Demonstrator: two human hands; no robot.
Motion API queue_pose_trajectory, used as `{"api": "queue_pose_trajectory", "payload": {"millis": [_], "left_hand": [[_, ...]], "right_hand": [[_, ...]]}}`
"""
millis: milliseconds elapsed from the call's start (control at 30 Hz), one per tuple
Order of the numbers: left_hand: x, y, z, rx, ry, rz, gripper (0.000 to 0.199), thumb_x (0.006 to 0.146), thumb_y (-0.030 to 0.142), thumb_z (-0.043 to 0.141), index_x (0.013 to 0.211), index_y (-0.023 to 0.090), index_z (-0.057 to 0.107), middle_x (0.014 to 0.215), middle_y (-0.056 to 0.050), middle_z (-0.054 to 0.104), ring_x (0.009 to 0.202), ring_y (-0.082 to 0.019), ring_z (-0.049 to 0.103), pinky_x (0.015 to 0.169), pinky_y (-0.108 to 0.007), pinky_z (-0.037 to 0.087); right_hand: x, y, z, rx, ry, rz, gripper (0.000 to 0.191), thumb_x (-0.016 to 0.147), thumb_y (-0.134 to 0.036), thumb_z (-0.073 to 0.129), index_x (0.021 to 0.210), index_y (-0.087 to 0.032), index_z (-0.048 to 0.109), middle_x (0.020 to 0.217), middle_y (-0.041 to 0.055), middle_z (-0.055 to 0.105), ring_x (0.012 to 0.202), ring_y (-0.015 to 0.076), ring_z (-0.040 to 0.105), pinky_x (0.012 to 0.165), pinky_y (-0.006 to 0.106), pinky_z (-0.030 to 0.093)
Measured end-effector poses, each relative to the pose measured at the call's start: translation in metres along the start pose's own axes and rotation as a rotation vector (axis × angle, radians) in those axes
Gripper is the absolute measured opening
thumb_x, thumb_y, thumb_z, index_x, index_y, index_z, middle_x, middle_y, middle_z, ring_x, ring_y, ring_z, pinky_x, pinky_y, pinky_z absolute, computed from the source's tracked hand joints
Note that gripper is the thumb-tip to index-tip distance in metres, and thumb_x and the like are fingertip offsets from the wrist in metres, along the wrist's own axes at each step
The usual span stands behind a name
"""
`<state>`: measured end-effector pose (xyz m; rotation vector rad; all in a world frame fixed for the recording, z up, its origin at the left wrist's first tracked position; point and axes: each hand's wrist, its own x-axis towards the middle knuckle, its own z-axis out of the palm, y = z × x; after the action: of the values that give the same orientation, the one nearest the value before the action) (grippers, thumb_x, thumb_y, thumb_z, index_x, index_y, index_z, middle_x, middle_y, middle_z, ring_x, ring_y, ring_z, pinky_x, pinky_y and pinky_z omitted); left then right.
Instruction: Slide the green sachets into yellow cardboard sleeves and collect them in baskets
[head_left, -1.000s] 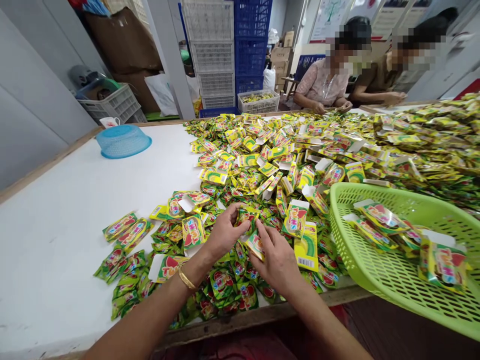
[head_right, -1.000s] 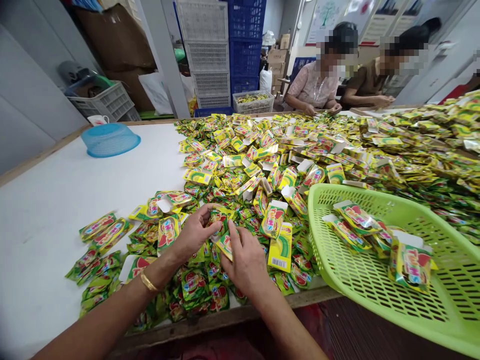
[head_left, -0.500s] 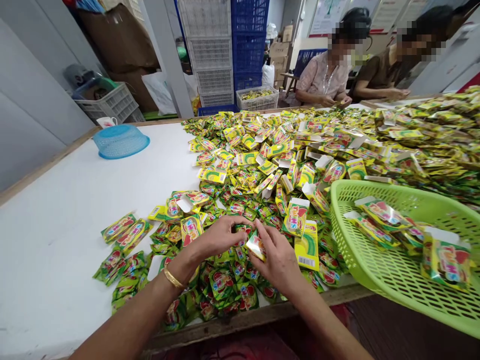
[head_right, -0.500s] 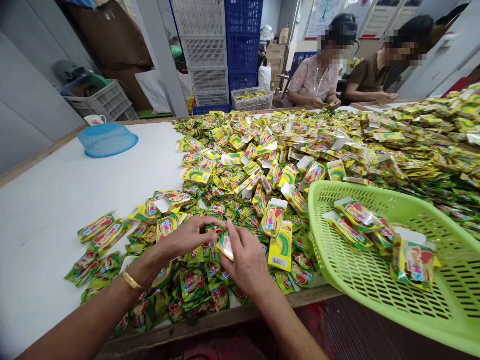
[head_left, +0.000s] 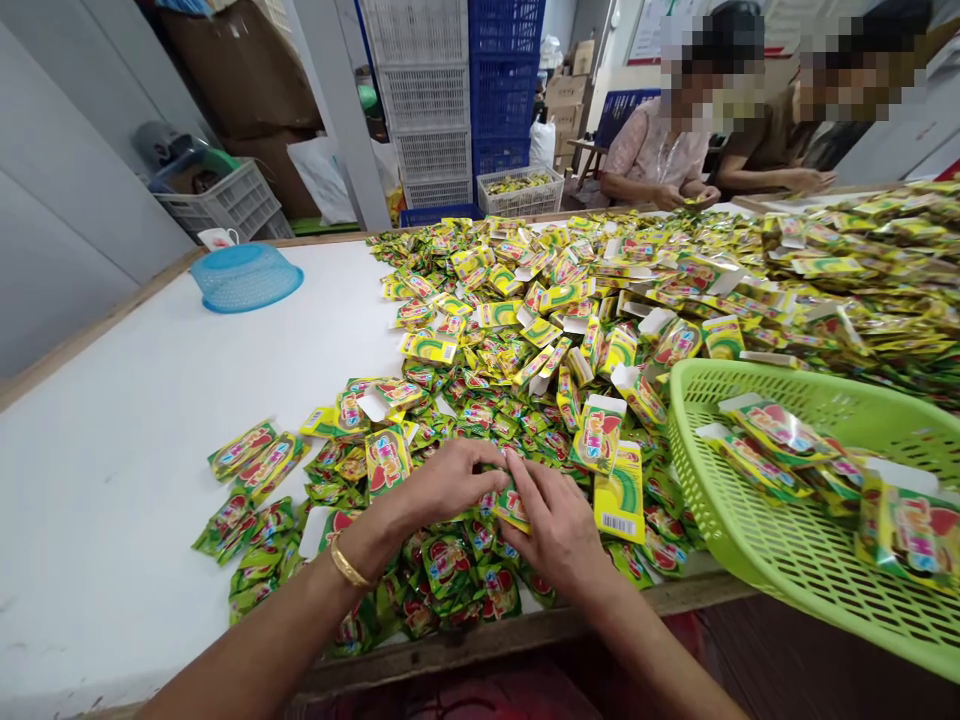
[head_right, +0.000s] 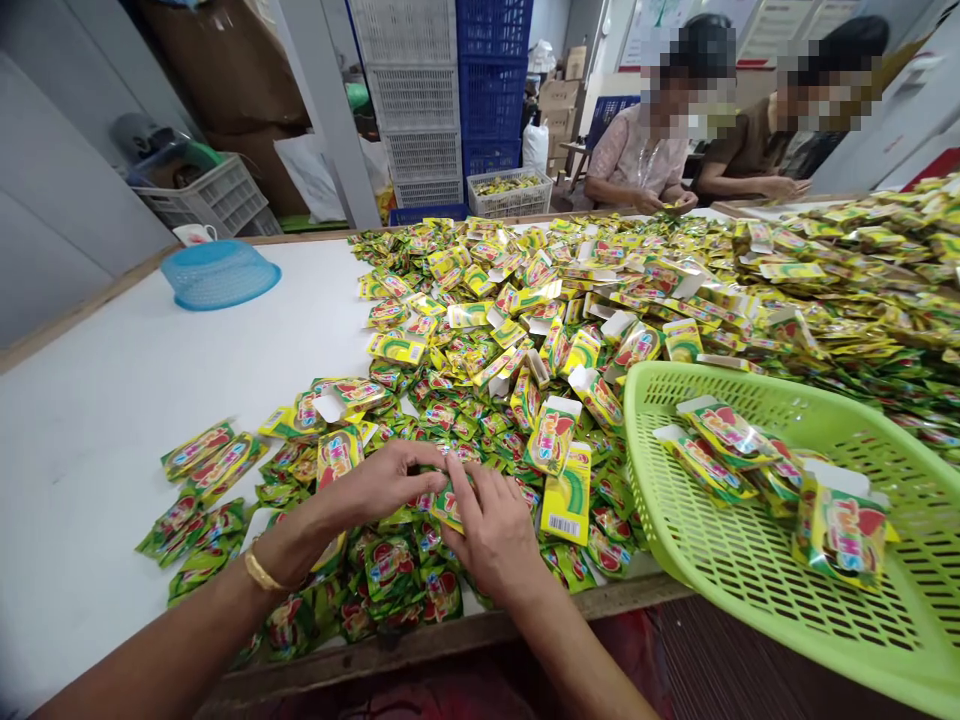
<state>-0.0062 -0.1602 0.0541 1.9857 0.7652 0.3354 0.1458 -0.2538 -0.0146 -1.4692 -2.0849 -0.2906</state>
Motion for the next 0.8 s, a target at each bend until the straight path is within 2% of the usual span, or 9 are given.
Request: {"api": "queue_pose_trajectory", "payload": {"millis": [67,100,233,300,367,433,533,667,800], "left_hand": [[0.000,0.004,-0.002,-0.046,-0.081,0.056,0.024,0.080,0.027,0.046,0.077,0.017,0.067,0.081,-0.001,0.066,0.076,-0.016,0.054,0.074,-0.025,0.041],[0.001,0.004,-0.002,-0.077,-0.073,0.038,0.021,0.079,0.028,0.048,0.078,0.017,0.067,0.082,-0.001,0.066,0.076,-0.015,0.054,0.073,-0.025,0.041],[0.004,0.000,0.008,-0.218,0.180,-0.179,0.018,0.064,0.027,0.065,0.078,0.016,0.061,0.064,0.004,0.055,0.059,-0.011,0.046,0.055,-0.021,0.036],[0.003,-0.002,0.015,-0.214,0.241,-0.211,0.015,0.063,0.027,0.065,0.071,0.016,0.060,0.059,0.006,0.048,0.056,-0.010,0.041,0.054,-0.021,0.032],[0.001,-0.001,0.018,-0.189,0.218,-0.180,0.013,0.068,0.028,0.060,0.064,0.015,0.060,0.057,0.005,0.046,0.057,-0.010,0.039,0.055,-0.022,0.031],[-0.003,0.000,0.018,-0.182,0.151,-0.135,0.020,0.073,0.030,0.055,0.060,0.015,0.057,0.055,0.005,0.042,0.056,-0.010,0.036,0.055,-0.022,0.029],[-0.009,-0.001,0.015,-0.188,0.086,-0.115,0.020,0.074,0.030,0.054,0.061,0.016,0.054,0.058,0.005,0.042,0.058,-0.010,0.036,0.054,-0.022,0.029],[-0.012,-0.004,0.019,-0.081,0.140,-0.170,0.022,0.072,0.024,0.053,0.052,0.016,0.048,0.054,0.005,0.040,0.055,-0.010,0.036,0.054,-0.023,0.027],[-0.010,-0.001,0.030,0.079,0.132,-0.096,0.031,0.073,0.020,0.048,0.044,0.017,0.037,0.047,0.004,0.034,0.049,-0.009,0.032,0.053,-0.023,0.025]], "right_hand": [[0.000,0.000,-0.002,-0.014,0.000,-0.009,0.067,0.088,-0.034,0.049,0.144,-0.009,0.022,0.111,0.0154,0.057,0.095,0.0257,0.051,0.078,0.039,0.043],[0.000,0.000,-0.003,-0.021,0.001,-0.013,0.068,0.088,-0.034,0.049,0.144,-0.008,0.022,0.110,0.0154,0.057,0.094,0.0258,0.051,0.077,0.039,0.043],[0.001,0.000,-0.005,-0.036,0.006,-0.001,0.067,0.088,-0.033,0.049,0.144,-0.007,0.023,0.112,0.0158,0.058,0.094,0.0259,0.051,0.077,0.039,0.042],[0.000,-0.001,-0.003,-0.031,0.004,0.012,0.067,0.089,-0.033,0.048,0.144,-0.007,0.022,0.113,0.0159,0.058,0.095,0.0260,0.052,0.077,0.039,0.043],[-0.002,0.000,0.000,-0.010,0.009,0.031,0.068,0.089,-0.034,0.047,0.145,-0.008,0.019,0.113,0.0157,0.058,0.095,0.0257,0.052,0.078,0.039,0.043],[-0.005,0.001,0.002,0.024,0.025,0.064,0.068,0.089,-0.034,0.047,0.146,-0.009,0.018,0.113,0.0152,0.058,0.096,0.0251,0.053,0.079,0.038,0.044],[-0.009,0.002,0.002,0.052,0.042,0.100,0.069,0.089,-0.035,0.047,0.146,-0.009,0.018,0.113,0.0150,0.058,0.097,0.0245,0.053,0.080,0.038,0.045],[-0.012,0.000,0.003,0.005,-0.015,0.068,0.067,0.089,-0.036,0.046,0.145,-0.009,0.020,0.116,0.0156,0.058,0.097,0.0262,0.053,0.081,0.040,0.044],[-0.017,-0.001,0.006,-0.033,-0.050,0.057,0.065,0.090,-0.036,0.043,0.145,-0.008,0.021,0.117,0.0161,0.058,0.099,0.0261,0.053,0.083,0.041,0.043]]}}
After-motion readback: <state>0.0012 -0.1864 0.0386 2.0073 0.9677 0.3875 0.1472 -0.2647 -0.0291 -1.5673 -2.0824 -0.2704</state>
